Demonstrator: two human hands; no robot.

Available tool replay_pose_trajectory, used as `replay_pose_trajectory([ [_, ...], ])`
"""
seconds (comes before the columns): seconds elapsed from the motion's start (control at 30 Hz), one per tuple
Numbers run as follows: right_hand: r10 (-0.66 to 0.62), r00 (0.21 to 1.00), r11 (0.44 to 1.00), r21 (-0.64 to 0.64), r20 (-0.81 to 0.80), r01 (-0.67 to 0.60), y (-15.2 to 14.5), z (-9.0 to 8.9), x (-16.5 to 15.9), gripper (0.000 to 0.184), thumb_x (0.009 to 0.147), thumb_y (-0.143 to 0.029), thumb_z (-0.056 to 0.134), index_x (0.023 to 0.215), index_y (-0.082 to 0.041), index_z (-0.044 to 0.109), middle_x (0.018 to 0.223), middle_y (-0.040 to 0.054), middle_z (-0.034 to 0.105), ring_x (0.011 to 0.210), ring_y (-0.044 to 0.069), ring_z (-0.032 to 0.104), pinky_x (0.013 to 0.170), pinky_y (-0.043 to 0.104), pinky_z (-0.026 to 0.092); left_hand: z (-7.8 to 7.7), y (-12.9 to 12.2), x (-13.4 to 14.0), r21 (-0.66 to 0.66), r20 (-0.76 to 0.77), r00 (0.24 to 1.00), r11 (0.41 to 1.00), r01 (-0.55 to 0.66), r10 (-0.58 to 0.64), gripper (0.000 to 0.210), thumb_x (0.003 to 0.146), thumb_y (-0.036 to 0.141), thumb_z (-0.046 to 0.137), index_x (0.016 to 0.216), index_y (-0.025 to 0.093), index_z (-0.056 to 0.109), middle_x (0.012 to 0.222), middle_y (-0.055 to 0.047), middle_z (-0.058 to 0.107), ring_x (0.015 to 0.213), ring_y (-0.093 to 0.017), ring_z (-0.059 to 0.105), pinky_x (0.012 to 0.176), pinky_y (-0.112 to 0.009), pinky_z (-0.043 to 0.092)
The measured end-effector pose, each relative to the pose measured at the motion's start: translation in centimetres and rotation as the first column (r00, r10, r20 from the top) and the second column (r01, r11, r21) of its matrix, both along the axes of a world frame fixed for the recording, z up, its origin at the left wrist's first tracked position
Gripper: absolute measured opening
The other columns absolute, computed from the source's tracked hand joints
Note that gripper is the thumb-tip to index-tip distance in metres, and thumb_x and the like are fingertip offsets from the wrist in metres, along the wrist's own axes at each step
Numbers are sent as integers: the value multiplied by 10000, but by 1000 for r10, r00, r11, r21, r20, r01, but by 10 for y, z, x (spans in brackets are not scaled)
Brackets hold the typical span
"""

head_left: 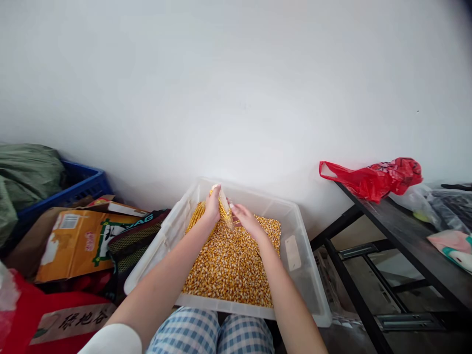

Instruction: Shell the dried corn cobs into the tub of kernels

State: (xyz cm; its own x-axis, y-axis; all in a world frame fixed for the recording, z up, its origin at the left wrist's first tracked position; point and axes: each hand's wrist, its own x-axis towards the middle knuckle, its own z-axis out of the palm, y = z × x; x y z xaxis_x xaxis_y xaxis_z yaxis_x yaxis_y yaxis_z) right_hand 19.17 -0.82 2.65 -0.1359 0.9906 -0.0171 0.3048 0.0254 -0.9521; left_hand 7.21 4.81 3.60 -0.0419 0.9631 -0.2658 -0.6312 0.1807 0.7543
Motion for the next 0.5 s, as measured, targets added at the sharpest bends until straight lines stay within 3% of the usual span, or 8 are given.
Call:
replay_pose_trajectory([
  [0.07,19,999,999,50,33,-20,-1,-1,-8,515,771,-569,470,1124,-196,514,931,54,645,773,146,604,625,228,446,-3,0,1,17,-14,1000,1000,-19,19,399,689,474,593,877,129,524,516,-9,550,412,-147,532,426,-262,430],
  [0.17,-92,977,982,181,190,57,-1,-7,-19,432,825,-538,395,936,-171,594,857,61,652,786,167,591,692,257,426,-8,-1,2,8,-18,999,999,-35,36,367,673,448,616,859,150,512,502,8,535,404,-142,526,424,-256,429],
  [0.3,-222,938,963,208,265,170,-5,-14,-21,447,879,-467,285,781,-172,605,761,59,637,715,167,566,683,266,411,-6,-3,-1,-59,70,996,996,61,-57,353,703,467,573,855,160,490,504,7,532,425,-157,543,431,-269,442],
  [0.4,-227,945,966,176,233,189,-13,-13,-19,468,884,-482,242,838,-183,598,766,46,636,695,156,567,657,254,421,-4,-4,-2,-45,65,997,998,54,-51,357,704,470,576,861,162,488,508,1,540,438,-163,553,435,-270,446],
  [0.5,-236,956,965,155,172,211,-31,5,-14,508,881,-519,203,920,-190,588,880,60,643,815,159,582,749,268,429,-5,-5,-2,-23,37,999,999,25,-24,350,711,465,576,870,165,491,511,-3,549,443,-157,555,447,-265,451],
])
